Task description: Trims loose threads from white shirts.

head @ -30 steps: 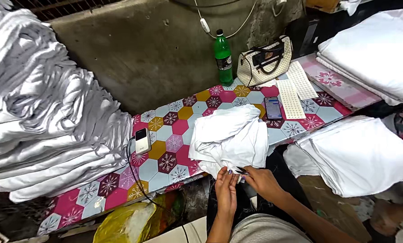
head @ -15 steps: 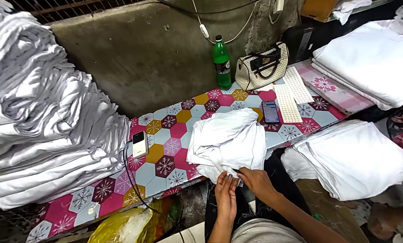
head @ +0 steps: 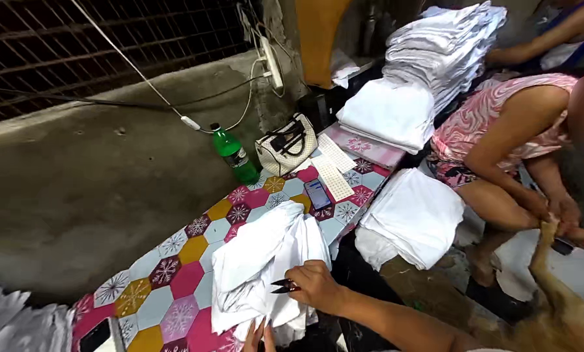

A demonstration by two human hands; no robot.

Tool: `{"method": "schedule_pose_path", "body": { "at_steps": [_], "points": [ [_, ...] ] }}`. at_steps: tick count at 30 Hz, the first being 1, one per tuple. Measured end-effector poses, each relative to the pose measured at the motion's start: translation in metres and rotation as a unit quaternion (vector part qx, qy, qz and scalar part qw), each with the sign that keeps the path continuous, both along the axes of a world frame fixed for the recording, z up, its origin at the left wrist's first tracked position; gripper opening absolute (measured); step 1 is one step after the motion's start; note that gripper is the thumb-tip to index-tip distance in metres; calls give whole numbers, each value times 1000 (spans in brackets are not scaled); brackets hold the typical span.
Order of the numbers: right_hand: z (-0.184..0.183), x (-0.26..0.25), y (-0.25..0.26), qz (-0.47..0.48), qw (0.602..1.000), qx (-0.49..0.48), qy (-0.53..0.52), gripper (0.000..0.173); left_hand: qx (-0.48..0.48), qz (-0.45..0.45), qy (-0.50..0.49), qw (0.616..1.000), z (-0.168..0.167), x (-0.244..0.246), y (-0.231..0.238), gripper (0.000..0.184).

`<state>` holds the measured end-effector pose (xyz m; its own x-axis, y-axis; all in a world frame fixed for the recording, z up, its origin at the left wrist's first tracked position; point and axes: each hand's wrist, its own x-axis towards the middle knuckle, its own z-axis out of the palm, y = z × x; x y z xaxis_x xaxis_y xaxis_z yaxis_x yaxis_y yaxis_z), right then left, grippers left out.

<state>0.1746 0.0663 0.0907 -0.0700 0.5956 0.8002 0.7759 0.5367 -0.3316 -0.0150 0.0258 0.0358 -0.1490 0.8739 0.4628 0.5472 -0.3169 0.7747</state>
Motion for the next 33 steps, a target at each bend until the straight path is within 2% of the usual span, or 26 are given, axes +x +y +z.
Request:
{"method": "schedule_pose_path", "body": {
  "at_steps": [1,2,3,4,5,6,7,9,11,12,14,16,18,22,28,33],
  "points": [
    [-10,12,-5,-12,1000,11,-5,14,41,-16,56,997,-5,-6,3,26],
    [-25,22,-13,-32,999,-17,-13,12,73,-33,100,992,-10,-11,5,16],
    [-42,31,-23,-54,994,-97,-21,13,90,-47,128,987,-15,-13,5,11],
    [-54,39,-34,-67,971,-228,-20,16,92,-54,141,984,-23,-13,4,9],
    [-58,47,-43,-69,924,-376,-3,24,76,-59,145,985,-30,-16,1,8],
    [-58,54,-46,-69,880,-469,28,30,44,-66,148,986,-34,-20,-2,7],
    [-54,61,-49,-70,855,-509,70,35,-1,-72,153,986,-34,-25,-4,7],
    [-36,68,-58,-50,820,-543,176,38,-119,-74,170,976,-24,-39,-15,8],
    [-16,63,-64,0,788,-552,273,40,-194,-74,168,964,-11,-49,-23,16],
    [-8,57,-66,39,762,-561,320,41,-198,-71,160,964,-6,-50,-25,22],
    [5,44,-64,120,705,-594,369,40,-145,-62,127,979,0,-41,-25,28],
    [6,29,-60,182,659,-627,374,39,-82,-63,99,990,-1,-25,-21,34],
    [0,14,-54,213,625,-654,370,39,-64,-58,101,991,-12,-13,-13,36],
    [-7,-4,-44,209,596,-680,373,35,-64,-36,83,994,-27,-11,-1,11],
    [-19,-12,-35,195,539,-732,369,40,-112,-39,10,993,-11,-13,-13,11],
    [-15,-19,-30,193,509,-745,387,40,-65,-49,1,997,-15,-12,-15,11]
  ]
}}
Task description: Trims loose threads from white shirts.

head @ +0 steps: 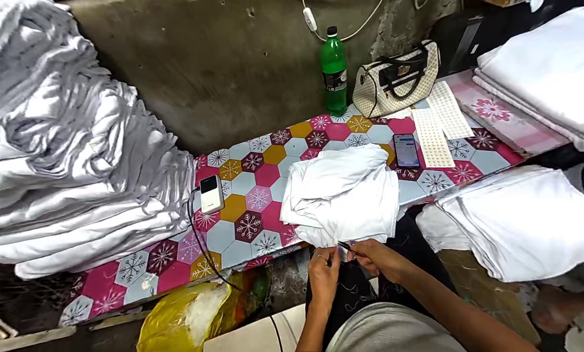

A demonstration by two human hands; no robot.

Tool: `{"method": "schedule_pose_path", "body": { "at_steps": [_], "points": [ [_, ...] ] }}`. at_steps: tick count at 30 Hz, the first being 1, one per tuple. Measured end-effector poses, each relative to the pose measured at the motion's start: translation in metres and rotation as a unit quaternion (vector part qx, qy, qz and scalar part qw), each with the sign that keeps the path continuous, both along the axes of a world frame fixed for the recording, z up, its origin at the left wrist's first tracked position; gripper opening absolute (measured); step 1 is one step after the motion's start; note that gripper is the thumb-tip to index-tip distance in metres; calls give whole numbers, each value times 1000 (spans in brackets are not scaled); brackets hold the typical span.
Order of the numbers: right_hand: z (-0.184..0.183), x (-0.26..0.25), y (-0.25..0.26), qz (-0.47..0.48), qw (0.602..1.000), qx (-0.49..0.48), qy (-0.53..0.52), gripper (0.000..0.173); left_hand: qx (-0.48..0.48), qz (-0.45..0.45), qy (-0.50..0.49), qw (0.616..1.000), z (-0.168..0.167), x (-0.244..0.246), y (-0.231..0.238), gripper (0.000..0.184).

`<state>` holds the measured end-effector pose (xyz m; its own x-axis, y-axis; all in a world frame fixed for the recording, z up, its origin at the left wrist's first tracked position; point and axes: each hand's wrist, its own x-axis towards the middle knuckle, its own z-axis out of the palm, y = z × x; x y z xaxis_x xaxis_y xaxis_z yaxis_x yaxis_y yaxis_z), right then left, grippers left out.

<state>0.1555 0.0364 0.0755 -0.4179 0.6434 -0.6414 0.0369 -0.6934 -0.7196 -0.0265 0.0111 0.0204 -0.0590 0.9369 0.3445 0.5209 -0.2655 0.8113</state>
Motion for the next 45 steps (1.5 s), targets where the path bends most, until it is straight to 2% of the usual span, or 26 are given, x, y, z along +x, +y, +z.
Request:
{"method": "schedule_pose_path", "body": {
  "at_steps": [6,13,18,26,37,45],
  "points": [
    [3,2,0,2,999,-31,23,42,10,-6,-18,1000,-2,-1,1,11],
    [0,0,-1,-81,996,-21,-6,38,20,5,-19,1000,-8,4,-2,11],
    [2,6,-7,-44,998,-37,15,42,-27,14,-79,996,-2,3,-5,11],
    [4,4,-6,-3,998,-54,44,43,-13,8,-86,996,-3,4,-5,10],
    [0,-3,-8,-87,996,-26,6,39,24,8,-52,998,-8,5,-3,11],
    [1,-2,-6,-37,997,-54,38,43,13,4,-67,998,-5,7,-5,11]
  ]
}}
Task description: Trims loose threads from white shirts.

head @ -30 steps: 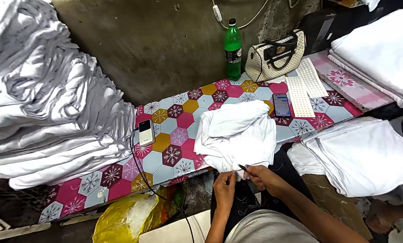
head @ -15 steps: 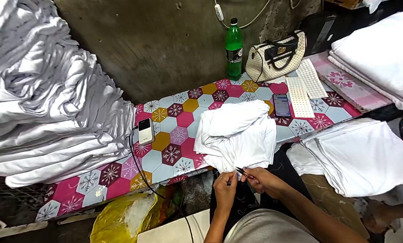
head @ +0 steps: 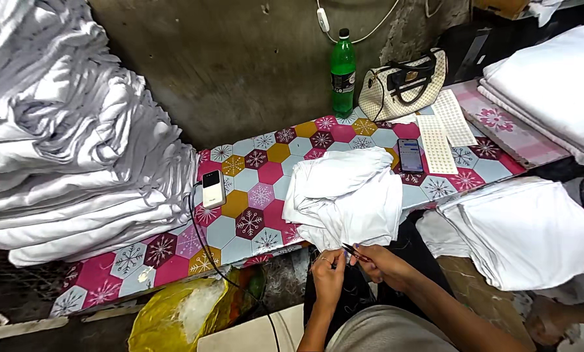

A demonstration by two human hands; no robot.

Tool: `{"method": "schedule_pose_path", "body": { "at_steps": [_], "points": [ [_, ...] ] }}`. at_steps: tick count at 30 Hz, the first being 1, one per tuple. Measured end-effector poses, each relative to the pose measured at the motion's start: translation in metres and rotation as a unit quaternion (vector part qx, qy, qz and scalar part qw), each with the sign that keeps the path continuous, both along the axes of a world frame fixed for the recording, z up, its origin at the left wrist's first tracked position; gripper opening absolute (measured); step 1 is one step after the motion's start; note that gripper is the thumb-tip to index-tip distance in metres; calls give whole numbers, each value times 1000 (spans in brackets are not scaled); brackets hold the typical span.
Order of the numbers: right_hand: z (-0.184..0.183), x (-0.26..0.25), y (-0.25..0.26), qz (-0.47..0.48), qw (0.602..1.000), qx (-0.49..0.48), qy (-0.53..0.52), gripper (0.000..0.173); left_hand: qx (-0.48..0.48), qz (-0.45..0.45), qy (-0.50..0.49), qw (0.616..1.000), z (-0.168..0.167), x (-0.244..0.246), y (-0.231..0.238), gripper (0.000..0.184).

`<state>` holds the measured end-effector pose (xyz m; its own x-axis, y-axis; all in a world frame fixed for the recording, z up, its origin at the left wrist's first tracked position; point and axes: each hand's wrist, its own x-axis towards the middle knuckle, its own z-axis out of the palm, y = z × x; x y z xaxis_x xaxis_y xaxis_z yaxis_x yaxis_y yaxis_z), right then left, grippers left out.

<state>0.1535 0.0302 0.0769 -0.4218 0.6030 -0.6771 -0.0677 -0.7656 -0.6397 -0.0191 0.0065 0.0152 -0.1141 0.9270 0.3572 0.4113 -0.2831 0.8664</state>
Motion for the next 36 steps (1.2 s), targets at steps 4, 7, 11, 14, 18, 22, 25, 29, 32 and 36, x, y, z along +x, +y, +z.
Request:
{"method": "schedule_pose_path", "body": {
  "at_steps": [4,7,11,14,18,22,25,29,32,36],
  "points": [
    [-1,-4,0,-32,999,6,-19,39,-8,-8,5,1000,-3,-2,-3,10],
    [2,-1,-1,-42,999,15,-26,39,-115,-1,-67,991,6,-6,-3,14],
    [9,-3,-2,-42,998,50,-22,40,-275,-51,-286,916,22,-5,23,31],
    [6,-4,0,-46,995,84,-39,40,-293,-37,-338,893,13,-4,34,7],
    [6,17,-3,-62,985,140,-84,45,-311,6,-320,895,-4,-29,12,5],
    [7,41,-16,-129,957,232,-121,45,-356,39,-45,933,-10,-67,-5,32],
    [-6,48,-23,-145,880,369,-260,24,-213,14,57,975,13,-49,-4,29],
    [-19,42,-19,-82,798,355,-481,66,6,-41,99,994,1,0,23,34],
    [-25,47,-14,-79,810,318,-486,62,48,-16,111,992,-5,4,28,8],
    [-24,54,-15,-87,838,297,-449,58,-6,-8,140,990,-2,-25,7,7]
  ]
}}
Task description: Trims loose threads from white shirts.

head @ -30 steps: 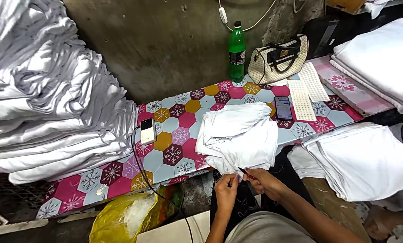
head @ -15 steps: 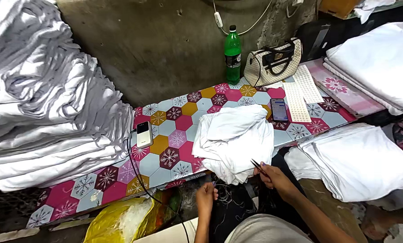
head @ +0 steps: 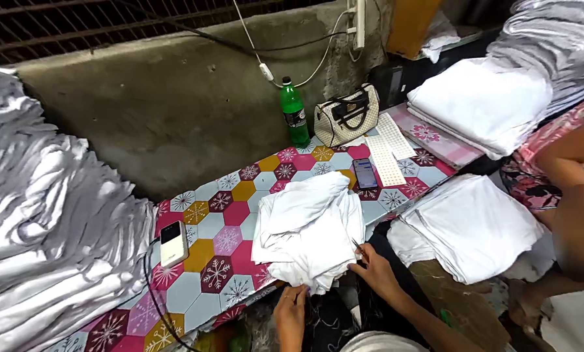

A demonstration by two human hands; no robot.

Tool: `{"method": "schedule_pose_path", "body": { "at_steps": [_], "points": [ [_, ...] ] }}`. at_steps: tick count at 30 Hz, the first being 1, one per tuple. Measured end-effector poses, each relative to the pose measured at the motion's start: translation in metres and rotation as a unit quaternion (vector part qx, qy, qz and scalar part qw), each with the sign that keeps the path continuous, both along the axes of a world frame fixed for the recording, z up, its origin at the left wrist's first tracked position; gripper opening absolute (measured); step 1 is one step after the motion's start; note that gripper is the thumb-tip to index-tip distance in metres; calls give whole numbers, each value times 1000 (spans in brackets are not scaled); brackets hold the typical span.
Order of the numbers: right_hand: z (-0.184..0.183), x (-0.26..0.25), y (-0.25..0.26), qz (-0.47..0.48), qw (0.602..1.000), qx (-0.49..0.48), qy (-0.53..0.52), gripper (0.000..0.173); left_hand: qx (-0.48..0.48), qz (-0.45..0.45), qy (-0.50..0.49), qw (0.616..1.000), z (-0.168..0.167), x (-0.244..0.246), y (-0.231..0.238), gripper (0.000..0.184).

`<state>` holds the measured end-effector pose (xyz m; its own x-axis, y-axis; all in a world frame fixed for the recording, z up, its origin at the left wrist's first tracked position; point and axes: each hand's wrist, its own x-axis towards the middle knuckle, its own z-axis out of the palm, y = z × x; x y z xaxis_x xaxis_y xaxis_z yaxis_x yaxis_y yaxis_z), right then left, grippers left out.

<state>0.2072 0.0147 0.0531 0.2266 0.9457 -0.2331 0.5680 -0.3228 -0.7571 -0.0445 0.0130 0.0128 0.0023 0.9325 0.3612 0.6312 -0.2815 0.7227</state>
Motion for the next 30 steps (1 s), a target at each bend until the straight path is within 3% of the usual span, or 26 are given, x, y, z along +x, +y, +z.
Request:
{"method": "schedule_pose_path", "body": {
  "at_steps": [2,4,6,9,10,12,14,18,20,23,25,28,30],
  "points": [
    [-5,1,3,-2,1000,-12,20,63,-112,-3,38,993,5,-18,-11,9],
    [-13,0,7,-7,999,-24,41,62,-209,-5,85,974,16,-24,-16,22],
    [-17,-6,7,-20,999,2,49,46,-105,9,94,990,26,-4,-19,27],
    [-9,-19,-2,-15,994,103,32,30,102,-53,120,986,27,45,-5,59],
    [-3,-21,-6,-8,989,142,33,29,146,-69,146,976,23,61,2,59],
    [13,-24,-11,6,980,186,64,28,202,-107,153,961,19,80,20,38],
    [32,-20,-11,17,969,224,105,27,222,-89,128,962,42,77,54,24],
    [46,-12,-17,11,952,264,154,26,129,105,-16,986,139,15,119,37],
    [37,-11,-19,6,955,247,165,29,170,134,-33,976,157,5,117,38],
    [13,-15,-21,32,970,180,159,32,227,3,98,969,124,36,100,32],
    [3,-16,-14,65,975,153,146,31,167,-65,178,968,79,52,112,40],
    [-6,-11,17,89,971,206,76,28,59,-56,244,966,17,55,146,56],
    [-10,-3,58,83,967,239,2,30,37,-31,255,966,14,63,160,58]
  ]
}}
